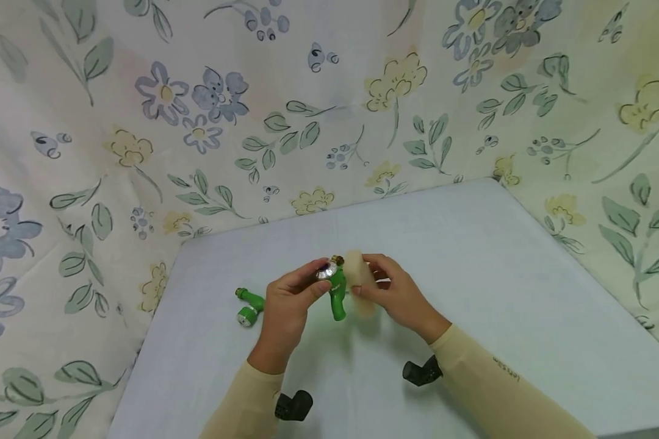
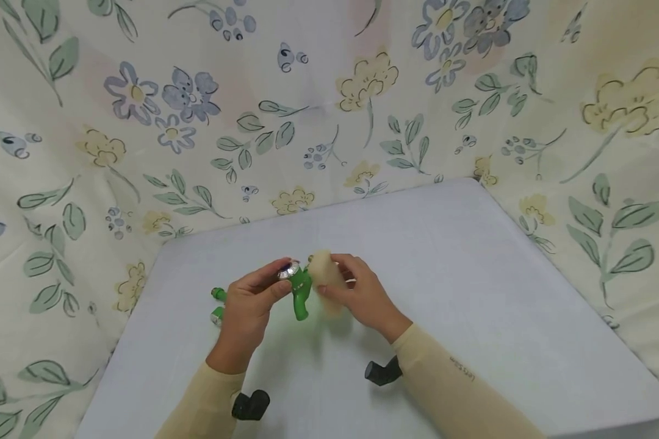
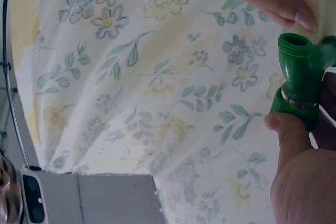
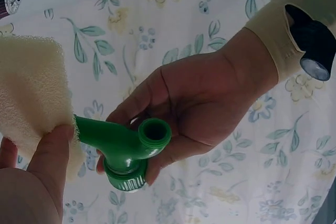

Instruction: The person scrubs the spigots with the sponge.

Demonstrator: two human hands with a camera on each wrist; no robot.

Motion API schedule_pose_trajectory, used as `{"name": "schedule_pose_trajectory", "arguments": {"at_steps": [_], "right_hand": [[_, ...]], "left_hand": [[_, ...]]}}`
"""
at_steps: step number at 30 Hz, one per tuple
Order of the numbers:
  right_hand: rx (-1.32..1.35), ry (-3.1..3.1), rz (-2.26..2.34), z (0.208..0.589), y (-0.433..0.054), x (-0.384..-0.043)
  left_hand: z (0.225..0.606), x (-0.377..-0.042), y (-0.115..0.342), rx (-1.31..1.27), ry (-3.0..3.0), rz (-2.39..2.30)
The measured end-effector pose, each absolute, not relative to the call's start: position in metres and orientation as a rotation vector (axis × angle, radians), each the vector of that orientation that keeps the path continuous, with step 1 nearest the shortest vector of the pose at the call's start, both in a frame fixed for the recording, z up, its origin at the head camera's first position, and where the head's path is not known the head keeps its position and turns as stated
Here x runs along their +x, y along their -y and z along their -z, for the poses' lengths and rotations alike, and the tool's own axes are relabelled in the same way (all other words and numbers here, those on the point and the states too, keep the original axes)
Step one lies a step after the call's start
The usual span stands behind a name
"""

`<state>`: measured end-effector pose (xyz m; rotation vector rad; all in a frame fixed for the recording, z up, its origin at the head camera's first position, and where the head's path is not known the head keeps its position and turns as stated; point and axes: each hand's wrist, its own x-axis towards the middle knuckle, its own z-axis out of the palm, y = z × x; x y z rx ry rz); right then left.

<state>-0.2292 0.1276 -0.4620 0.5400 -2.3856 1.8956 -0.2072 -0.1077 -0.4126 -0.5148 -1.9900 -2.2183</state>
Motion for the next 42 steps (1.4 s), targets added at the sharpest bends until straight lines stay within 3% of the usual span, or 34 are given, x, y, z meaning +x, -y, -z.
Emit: {"name": "schedule_pose_trajectory", "arguments": {"at_steps": [27, 42], "right_hand": [[0.917, 2.286, -1.993, 0.453, -0.108, -0.209], [0.859, 2.000, -2.331, 0.443, -0.124, -0.206]], "left_hand": [[0.425, -0.221, 0.117, -0.376, 1.975, 2.113], [0.430, -0.221, 0.119, -0.365, 1.928, 2.351]]}}
